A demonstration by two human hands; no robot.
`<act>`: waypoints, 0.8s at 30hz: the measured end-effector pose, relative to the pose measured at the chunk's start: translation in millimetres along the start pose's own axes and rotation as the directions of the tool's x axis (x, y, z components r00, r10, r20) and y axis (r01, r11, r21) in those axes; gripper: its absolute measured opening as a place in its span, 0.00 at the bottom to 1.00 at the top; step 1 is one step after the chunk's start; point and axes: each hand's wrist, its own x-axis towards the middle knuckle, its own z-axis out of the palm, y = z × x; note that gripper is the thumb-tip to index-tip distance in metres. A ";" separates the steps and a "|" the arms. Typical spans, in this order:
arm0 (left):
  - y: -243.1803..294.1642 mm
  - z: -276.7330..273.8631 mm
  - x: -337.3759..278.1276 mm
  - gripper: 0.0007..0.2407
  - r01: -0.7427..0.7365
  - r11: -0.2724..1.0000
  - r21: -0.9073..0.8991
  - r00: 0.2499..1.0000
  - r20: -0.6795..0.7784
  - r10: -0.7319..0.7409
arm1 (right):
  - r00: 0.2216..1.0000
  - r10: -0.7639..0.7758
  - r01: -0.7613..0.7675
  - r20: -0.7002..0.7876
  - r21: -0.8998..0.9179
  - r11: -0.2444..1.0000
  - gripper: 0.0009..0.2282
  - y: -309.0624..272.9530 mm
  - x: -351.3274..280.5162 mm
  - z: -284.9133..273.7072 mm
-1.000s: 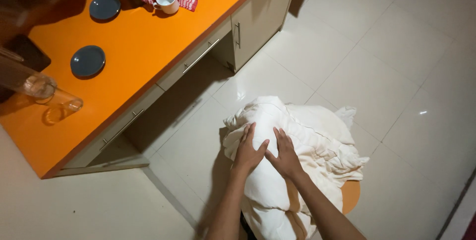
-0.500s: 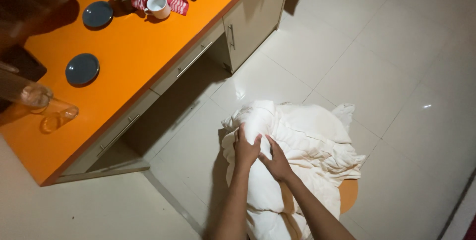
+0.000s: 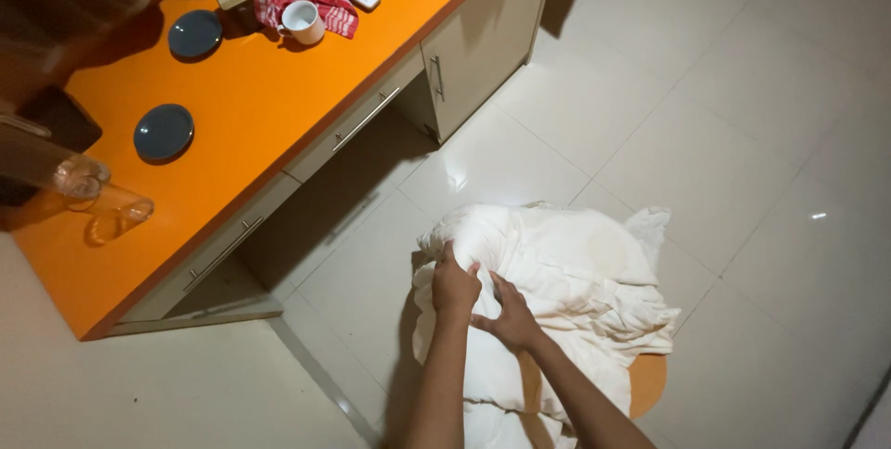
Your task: The person picks up a white duvet from a chair, moves to the bed, and begins folding it by hand. They repeatedly gather, shake, and smooth the duvet on the mattress to align the fabric.
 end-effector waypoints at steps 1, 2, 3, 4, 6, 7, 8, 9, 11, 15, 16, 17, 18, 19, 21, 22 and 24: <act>0.1 -0.4 -0.5 0.30 0.001 1.000 -0.003 1.000 -0.006 -0.001 | 1.000 -0.006 0.006 0.002 -0.002 1.000 0.49 0.7 -2.3 2.6; 0.6 -0.9 -0.5 0.30 0.008 1.000 0.005 1.000 -0.002 -0.008 | 0.999 -0.026 0.026 -0.027 -0.001 1.000 0.46 1.3 -4.4 5.1; 1.1 -1.3 -0.2 0.30 0.016 1.000 0.012 1.000 0.002 -0.016 | 0.997 -0.045 0.045 -0.055 0.000 0.999 0.43 2.0 -6.2 7.8; 1.8 -0.4 1.3 0.30 0.010 1.000 0.010 1.000 -0.001 -0.010 | 0.997 -0.049 0.049 -0.060 -0.002 0.999 0.43 7.7 -5.8 11.3; 3.6 1.4 3.4 0.29 0.056 0.994 0.092 0.998 -0.004 -0.056 | 0.989 -0.108 0.114 -0.103 0.058 0.992 0.37 18.7 -6.1 17.9; 4.8 3.9 6.1 0.29 0.047 0.995 0.089 0.999 -0.003 -0.047 | 0.988 -0.109 0.116 -0.111 0.054 0.992 0.37 20.3 -4.6 18.0; 2.7 7.2 7.4 0.28 0.047 0.991 0.128 0.999 -0.012 -0.045 | 0.993 -0.054 0.062 -0.102 0.074 0.995 0.35 23.2 -5.4 20.8; 0.6 10.1 9.4 0.26 0.046 0.985 0.167 0.999 -0.020 -0.043 | 0.996 0.001 0.008 -0.091 0.094 0.996 0.32 25.8 -5.4 23.8; 4.2 7.0 8.3 0.27 0.045 0.986 0.163 0.999 -0.005 -0.045 | 0.995 0.057 -0.050 -0.080 0.090 0.995 0.32 12.6 -8.3 17.9; -7.4 13.4 14.4 0.28 -0.025 0.981 0.193 0.999 0.029 0.020 | 0.987 0.147 -0.142 -0.069 0.078 0.987 0.30 -1.8 -11.4 14.1; -11.5 16.9 15.6 0.28 -0.039 0.980 0.197 0.999 0.038 0.033 | 0.985 0.154 -0.147 -0.083 0.084 0.986 0.30 6.5 -12.2 18.2; -16.0 20.1 17.4 0.29 -0.061 0.977 0.203 0.998 0.045 0.053 | 0.989 0.127 -0.116 -0.078 0.136 0.984 0.32 14.5 -12.5 22.9; -19.0 23.3 20.3 0.30 -0.079 0.975 0.206 0.996 0.048 0.071 | 0.993 0.096 -0.082 -0.072 0.185 0.979 0.33 22.4 -11.2 25.8; -9.5 10.5 23.7 0.30 -0.091 0.974 0.208 0.995 0.054 0.082 | 0.991 0.100 -0.083 -0.084 0.188 0.979 0.33 5.2 -6.9 13.6; -6.8 -8.6 8.1 0.34 -0.190 0.964 0.189 0.976 0.143 0.164 | 0.965 0.263 -0.261 0.003 0.132 0.956 0.39 -21.5 -25.8 1.2; -12.6 -9.9 14.2 0.34 -0.212 0.960 0.184 0.971 0.153 0.185 | 0.963 0.268 -0.263 -0.019 0.136 0.955 0.39 -19.7 -22.1 6.8; -19.8 -11.7 19.3 0.38 -0.322 0.902 0.287 0.942 0.190 0.276 | 0.966 0.249 -0.255 0.065 0.106 0.961 0.51 -16.3 -21.8 13.0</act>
